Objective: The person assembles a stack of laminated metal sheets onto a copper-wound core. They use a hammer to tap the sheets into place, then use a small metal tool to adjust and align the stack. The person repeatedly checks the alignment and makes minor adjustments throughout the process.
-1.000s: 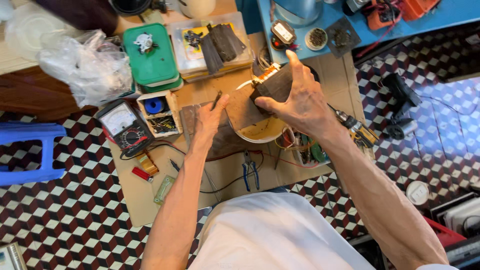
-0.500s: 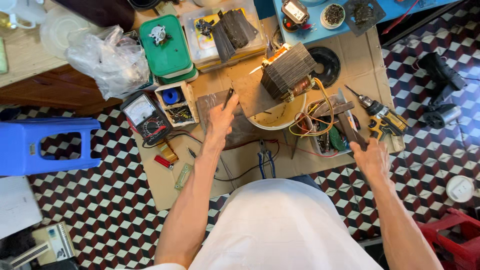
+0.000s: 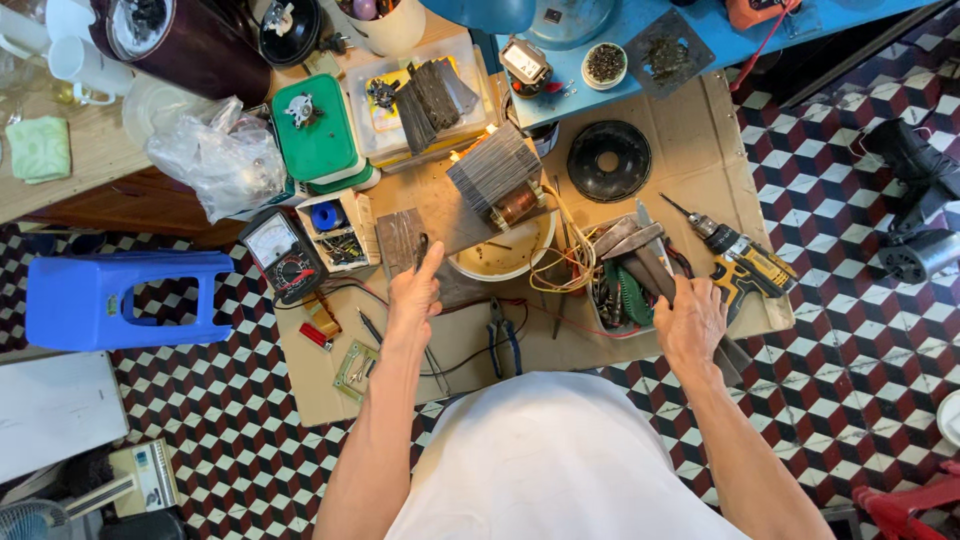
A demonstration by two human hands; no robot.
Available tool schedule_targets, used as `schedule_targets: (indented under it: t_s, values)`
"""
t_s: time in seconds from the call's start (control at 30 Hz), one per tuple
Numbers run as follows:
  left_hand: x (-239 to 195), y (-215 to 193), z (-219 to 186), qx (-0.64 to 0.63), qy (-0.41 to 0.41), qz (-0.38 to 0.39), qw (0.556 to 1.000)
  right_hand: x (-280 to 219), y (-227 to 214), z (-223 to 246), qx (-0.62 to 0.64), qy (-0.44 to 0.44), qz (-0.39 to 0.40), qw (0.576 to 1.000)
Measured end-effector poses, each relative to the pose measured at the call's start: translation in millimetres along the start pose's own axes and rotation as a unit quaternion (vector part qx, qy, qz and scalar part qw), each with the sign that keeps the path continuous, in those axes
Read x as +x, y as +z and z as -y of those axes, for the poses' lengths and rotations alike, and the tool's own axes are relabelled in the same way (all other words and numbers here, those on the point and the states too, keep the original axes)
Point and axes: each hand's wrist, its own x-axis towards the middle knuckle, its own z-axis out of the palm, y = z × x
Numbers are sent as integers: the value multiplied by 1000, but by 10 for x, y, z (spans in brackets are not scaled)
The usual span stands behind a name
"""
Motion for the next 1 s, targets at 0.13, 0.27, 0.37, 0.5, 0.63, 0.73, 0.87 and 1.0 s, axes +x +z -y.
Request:
schedule_targets:
  t_s: [0.13, 0.27, 0.37, 0.5, 0.63, 0.73, 0.87, 1.0]
  values:
    - [-4, -53, 80, 46, 32, 17, 998, 124, -118, 28, 73, 25, -10, 997]
    - [-38, -110, 148, 101, 154, -89, 979, 92, -589, 195, 265, 140, 57, 952]
    - [10, -169, 68, 19, 96, -26, 995, -210, -1159, 465, 295, 237, 81, 922]
    - [102, -153, -26, 45, 161, 77, 983, -537, -1718, 1075, 370, 169, 31, 913]
    - [269, -121, -36, -15, 134, 99, 986, -572, -1769, 1701, 333, 126, 49, 933]
    - [398, -92, -10, -49, 104, 147, 982, -464, -1615, 2135, 262, 50, 46, 963]
    - [552, -81, 47, -20, 69, 166, 983, -153, -1313, 2539, 273, -62, 35, 960]
    - [591, -65, 59, 32, 51, 148, 987, 92, -1066, 2776, 231, -65, 53, 969]
